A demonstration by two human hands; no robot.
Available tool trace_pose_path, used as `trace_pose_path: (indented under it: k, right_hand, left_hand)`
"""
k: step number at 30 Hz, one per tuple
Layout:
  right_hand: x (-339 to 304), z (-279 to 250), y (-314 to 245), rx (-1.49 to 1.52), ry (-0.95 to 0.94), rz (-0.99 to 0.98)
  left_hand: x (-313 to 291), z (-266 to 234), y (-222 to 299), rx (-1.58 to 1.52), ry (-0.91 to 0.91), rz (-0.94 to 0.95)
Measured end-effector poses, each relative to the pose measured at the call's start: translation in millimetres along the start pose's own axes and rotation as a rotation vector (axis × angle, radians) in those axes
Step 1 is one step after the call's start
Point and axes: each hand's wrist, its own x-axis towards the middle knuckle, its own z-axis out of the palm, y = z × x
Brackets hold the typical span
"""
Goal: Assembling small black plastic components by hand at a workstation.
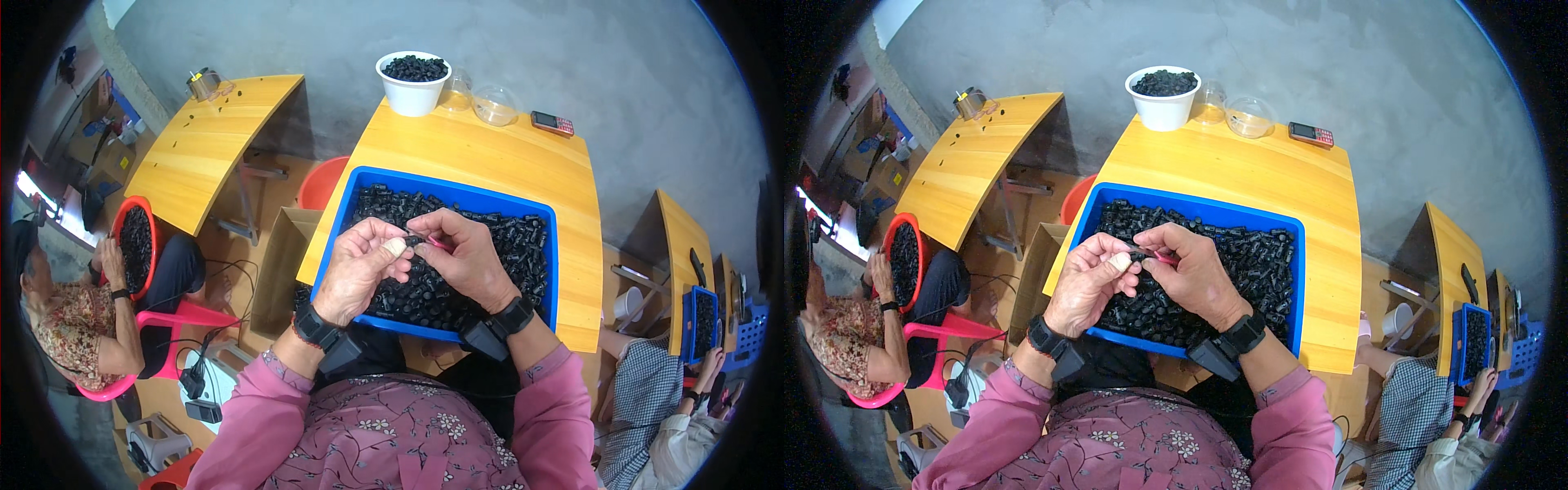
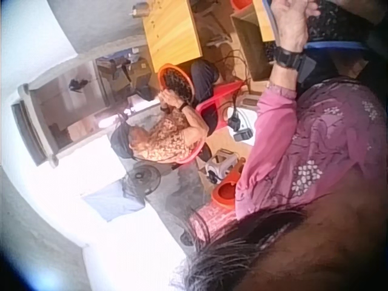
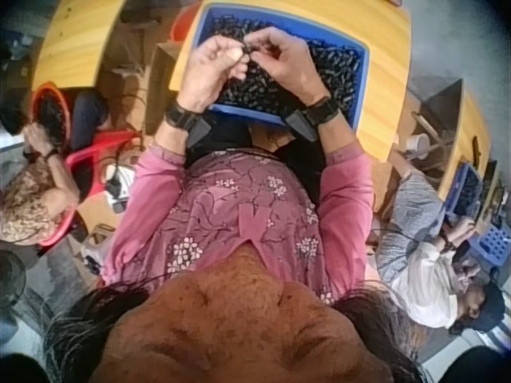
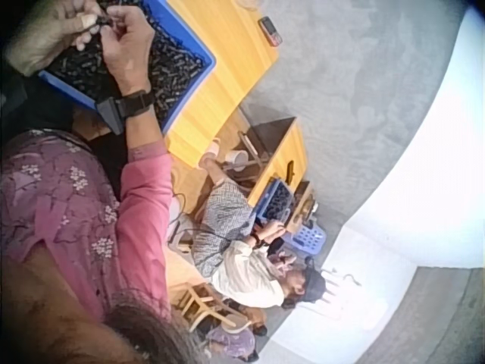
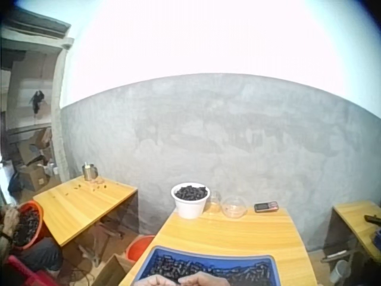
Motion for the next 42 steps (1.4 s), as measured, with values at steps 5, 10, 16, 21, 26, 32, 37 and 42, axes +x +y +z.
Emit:
trace_pose_path:
  k: [5,10,16,21,26,32,37,42]
  right_hand:
    - [-1.3,1.4,-2.4,0.020,0.021,-0.007]
    - [1.2,0.9,3.6,0.061,0.077,-0.023]
    - [2.0,-1.1,1.2,0.021,0.047,0.018]
    - [2.3,-3.5,1.5,-0.040,0.044,-0.017]
    - [0.5,-2.9,1.3,0.015,0.021,-0.026]
    - [0.0,1.1,3.6,0.090,0.072,-0.048]
    - [1.6,-4.6,3.4,-0.009,0.070,-0.014]
    - [-0.1,1.0,1.3,-0.129,0.022,-0.204]
  left_hand:
    - [-1.7,4.0,1.6,-0.011,-0.002,0.025]
    - [-1.7,4.4,-1.3,0.025,0.040,0.084]
    - [-2.3,4.5,-3.8,0.205,0.032,0.168]
    - [-2.8,6.6,-3.0,0.195,0.027,0.158]
    - [-2.3,0.2,-2.7,-0.047,0.022,0.012]
    - [2.9,-10.9,-9.4,-0.278,-0.117,-0.203]
    - [6.2,-12.5,-10.9,-0.459,-0.037,-0.186]
    - [7.1,-17.6,-14.8,-0.541,-0.062,-0.140]
